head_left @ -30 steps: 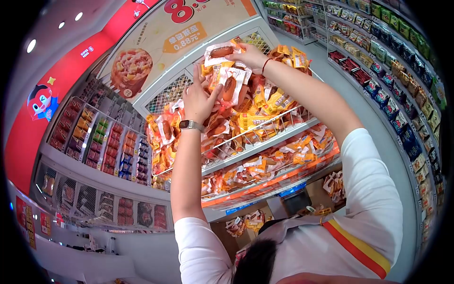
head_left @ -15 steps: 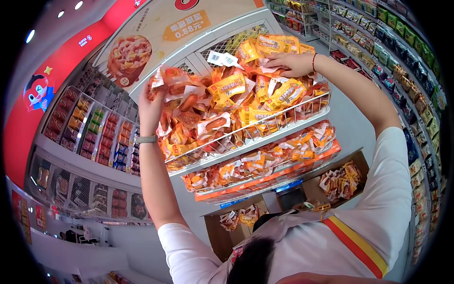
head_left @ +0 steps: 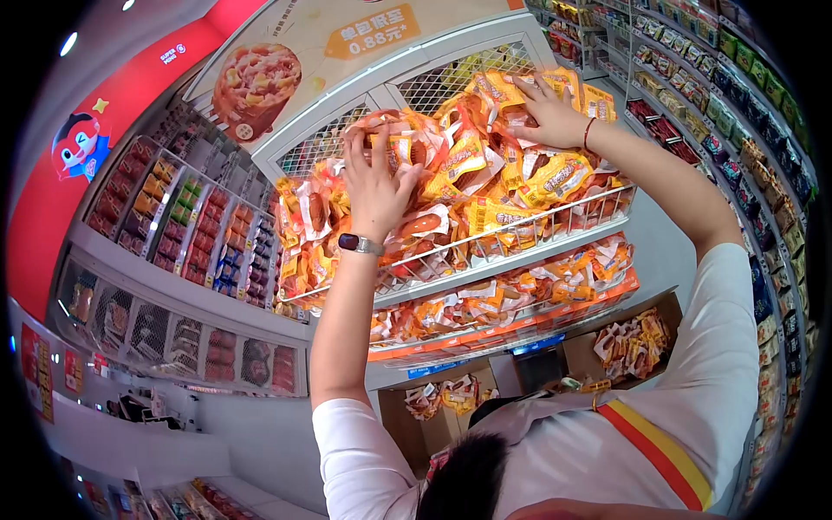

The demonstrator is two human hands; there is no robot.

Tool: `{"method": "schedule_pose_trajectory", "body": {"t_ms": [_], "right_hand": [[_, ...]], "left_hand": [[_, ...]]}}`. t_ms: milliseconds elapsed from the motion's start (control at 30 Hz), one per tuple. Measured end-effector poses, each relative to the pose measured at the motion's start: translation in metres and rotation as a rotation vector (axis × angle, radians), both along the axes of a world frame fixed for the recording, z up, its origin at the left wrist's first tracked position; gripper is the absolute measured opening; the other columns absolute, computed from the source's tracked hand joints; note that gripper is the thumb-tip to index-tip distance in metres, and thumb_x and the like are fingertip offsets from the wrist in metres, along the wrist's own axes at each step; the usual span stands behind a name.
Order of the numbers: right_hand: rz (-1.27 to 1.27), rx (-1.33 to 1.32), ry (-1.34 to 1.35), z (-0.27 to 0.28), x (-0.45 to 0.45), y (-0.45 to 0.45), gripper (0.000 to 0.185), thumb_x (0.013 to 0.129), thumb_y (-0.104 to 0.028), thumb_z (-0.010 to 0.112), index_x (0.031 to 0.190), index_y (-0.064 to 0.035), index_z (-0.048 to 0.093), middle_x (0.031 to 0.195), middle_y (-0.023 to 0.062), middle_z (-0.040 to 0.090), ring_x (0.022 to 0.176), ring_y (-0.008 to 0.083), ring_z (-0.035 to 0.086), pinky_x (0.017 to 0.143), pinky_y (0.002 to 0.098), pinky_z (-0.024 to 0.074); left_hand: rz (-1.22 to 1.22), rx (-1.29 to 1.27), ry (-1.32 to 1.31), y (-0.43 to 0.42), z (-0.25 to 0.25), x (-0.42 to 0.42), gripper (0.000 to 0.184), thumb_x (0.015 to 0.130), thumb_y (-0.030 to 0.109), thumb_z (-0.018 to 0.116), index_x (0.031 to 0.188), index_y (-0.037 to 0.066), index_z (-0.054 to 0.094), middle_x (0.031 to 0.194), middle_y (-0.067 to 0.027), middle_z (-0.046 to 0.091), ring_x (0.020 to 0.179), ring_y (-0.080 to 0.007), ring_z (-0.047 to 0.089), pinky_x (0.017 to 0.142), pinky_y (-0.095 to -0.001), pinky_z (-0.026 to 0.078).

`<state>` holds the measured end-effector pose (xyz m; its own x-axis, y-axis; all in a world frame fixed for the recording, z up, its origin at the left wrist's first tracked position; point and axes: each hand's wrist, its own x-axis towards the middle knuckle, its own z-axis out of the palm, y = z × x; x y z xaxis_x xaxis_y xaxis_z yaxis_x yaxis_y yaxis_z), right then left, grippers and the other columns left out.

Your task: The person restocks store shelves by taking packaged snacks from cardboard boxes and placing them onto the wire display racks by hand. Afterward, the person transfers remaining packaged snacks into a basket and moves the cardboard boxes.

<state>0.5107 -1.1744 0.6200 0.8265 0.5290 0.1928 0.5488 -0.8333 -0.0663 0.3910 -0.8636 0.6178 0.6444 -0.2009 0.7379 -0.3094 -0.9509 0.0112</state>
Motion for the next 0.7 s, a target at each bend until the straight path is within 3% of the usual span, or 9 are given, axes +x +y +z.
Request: {"method": "schedule_pose_trajectory", "body": {"t_ms": [67,267,333,400,467,500,567,633,700], "right_hand": [[-0.003,-0.006,-0.047,-0.009,0.01,0.013,0.077,0.08,-0.069,0.041,0.115,-0.0016,0.055,0.153,0.0048,0.007,0.139,0.0361,-0.001,0.097,0.0751,0.0071],[-0.046,-0.013,0.017,-0.007,0.025,0.018,0.082,0.078,-0.07,0.042,0.13,-0.0068,0.044,0.153,0.0056,0.007,0.14,0.0313,0.0,0.096,0.0759,0.0029],[0.068,-0.052,-0.065,0.015,0.023,0.003,0.094,0.075,-0.067,0.052,0.143,-0.01,0.021,0.15,0.0098,0.017,0.137,0.0348,0.016,0.111,0.0473,0.0185],[0.245,0.181,-0.126,0.055,-0.009,-0.004,0.081,0.085,-0.053,0.053,0.145,-0.0135,0.016,0.15,0.0162,0.015,0.138,0.0292,0.016,0.111,0.0366,0.0202],[0.174,0.293,-0.222,0.082,-0.054,0.016,0.074,0.087,-0.048,0.053,0.143,-0.01,0.022,0.147,0.0206,0.019,0.138,0.0313,0.015,0.111,0.0372,0.0175],[0.075,0.43,-0.343,0.081,-0.066,0.032,0.067,0.089,-0.043,0.052,0.141,-0.0065,0.028,0.145,0.025,0.023,0.138,0.0333,0.015,0.111,0.0378,0.0147],[0.211,0.226,-0.184,0.039,-0.048,0.051,0.077,0.09,-0.05,0.045,0.144,-0.0047,0.015,0.149,0.024,0.007,0.139,0.037,0.0,0.112,0.039,0.0043],[0.252,-0.027,0.001,-0.007,-0.055,0.063,0.087,0.087,-0.055,0.046,0.144,-0.0032,0.006,0.149,0.0236,-0.004,0.139,0.0341,-0.01,0.112,0.0381,-0.0009],[0.263,0.059,-0.112,-0.016,-0.072,0.072,0.076,0.088,-0.047,0.046,0.141,-0.0014,0.014,0.146,0.023,0.007,0.135,0.0329,0.002,0.11,0.0381,0.0068]], "left_hand": [[0.268,0.087,0.242,-0.005,-0.024,0.021,0.079,0.082,0.053,0.052,0.145,0.019,0.018,0.15,-0.0218,0.001,0.139,-0.0372,0.0,0.101,-0.0675,0.011],[0.263,0.031,0.533,0.004,0.007,0.038,0.096,0.075,0.064,0.053,0.146,0.022,0.004,0.151,-0.0206,-0.002,0.139,-0.0374,0.003,0.099,-0.0696,0.01],[0.296,0.066,0.53,0.005,0.021,0.003,0.086,0.078,0.059,0.055,0.145,0.019,0.018,0.15,-0.0219,0.007,0.138,-0.039,0.011,0.104,-0.0621,0.015],[-0.042,-0.116,0.525,0.028,0.015,-0.024,0.067,0.084,0.049,0.055,0.139,0.015,0.036,0.148,-0.0231,0.017,0.137,-0.0388,0.017,0.107,-0.0506,0.02],[-0.139,-0.204,0.351,0.036,0.003,-0.058,0.048,0.085,0.037,0.058,0.125,0.01,0.053,0.132,-0.0204,0.046,0.125,-0.0332,0.041,0.103,-0.0397,0.032],[-0.121,-0.219,0.251,0.037,-0.005,-0.079,0.043,0.085,0.031,0.059,0.121,0.009,0.055,0.128,-0.0186,0.05,0.12,-0.0321,0.046,0.101,-0.0399,0.035],[-0.146,-0.286,0.028,0.042,-0.031,-0.118,0.027,0.084,0.017,0.06,0.109,0.006,0.062,0.114,-0.0143,0.06,0.106,-0.0297,0.055,0.092,-0.0388,0.042],[-0.168,-0.755,0.037,0.043,-0.081,-0.177,0.02,0.086,0.011,0.058,0.103,0.004,0.064,0.103,-0.0118,0.063,0.095,-0.0223,0.059,0.084,-0.0311,0.045],[-0.103,-1.025,0.003,0.059,-0.152,-0.234,0.017,0.089,0.01,0.055,0.101,0.001,0.064,0.097,-0.0079,0.064,0.087,-0.0139,0.06,0.081,-0.0256,0.045]]}}
